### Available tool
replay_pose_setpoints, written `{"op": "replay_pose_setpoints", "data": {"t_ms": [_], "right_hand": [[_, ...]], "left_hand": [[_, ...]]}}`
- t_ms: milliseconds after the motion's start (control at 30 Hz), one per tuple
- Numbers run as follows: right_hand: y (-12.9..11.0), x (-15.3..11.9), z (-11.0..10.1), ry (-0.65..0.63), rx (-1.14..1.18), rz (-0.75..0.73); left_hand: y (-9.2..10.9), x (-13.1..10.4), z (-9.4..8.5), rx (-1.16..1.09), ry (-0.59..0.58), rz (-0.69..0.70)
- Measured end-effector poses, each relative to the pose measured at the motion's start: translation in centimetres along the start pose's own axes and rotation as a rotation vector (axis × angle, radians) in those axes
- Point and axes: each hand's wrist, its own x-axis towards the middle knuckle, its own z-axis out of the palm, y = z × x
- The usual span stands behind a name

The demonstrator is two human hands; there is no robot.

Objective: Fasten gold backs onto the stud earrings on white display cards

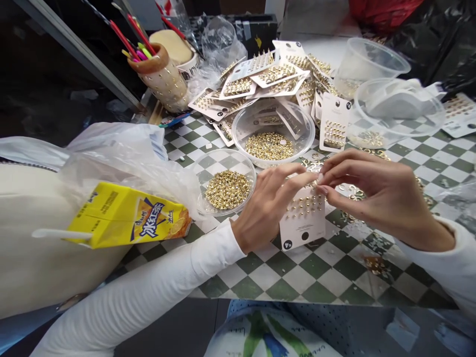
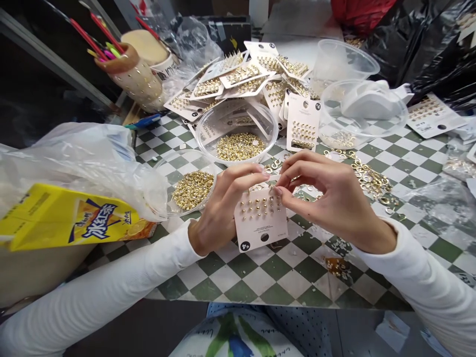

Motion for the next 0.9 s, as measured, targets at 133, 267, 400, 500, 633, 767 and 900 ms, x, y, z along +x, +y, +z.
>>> {"op": "replay_pose_setpoints", "data": {"t_ms": [133,267,400,500,633,767,900], "right_hand": [[-0.10,-0.23,0.39,0.025,-0.003,-0.021],[0.17,-0.24,0.59,0.025,0.088,0.062],[0.37,-0.23,0.66,0.016,0.203,0.149],[0.26,-0.12,0.61,0.030,0.246,0.210],[-0.18,0.11,0.52,0.021,0.273,0.340],[-0.42,0.19,0.52,0.027,0.279,0.387],[-0.29,0.19,0.49,0.019,0.307,0.388]], "left_hand": [[0.05,-0.06,-0.10,0.063,-0.068,-0.019],[0.28,-0.11,-0.34,0.100,-0.090,0.010],[0.38,-0.18,-0.44,0.123,-0.107,-0.010],[0.35,-0.22,-0.47,0.118,-0.114,-0.008],[0.24,-0.31,-0.51,0.120,-0.117,0.011],[0.10,-0.49,-0.47,0.139,-0.117,0.017],[0.00,-0.52,-0.42,0.126,-0.119,0.025]]}}
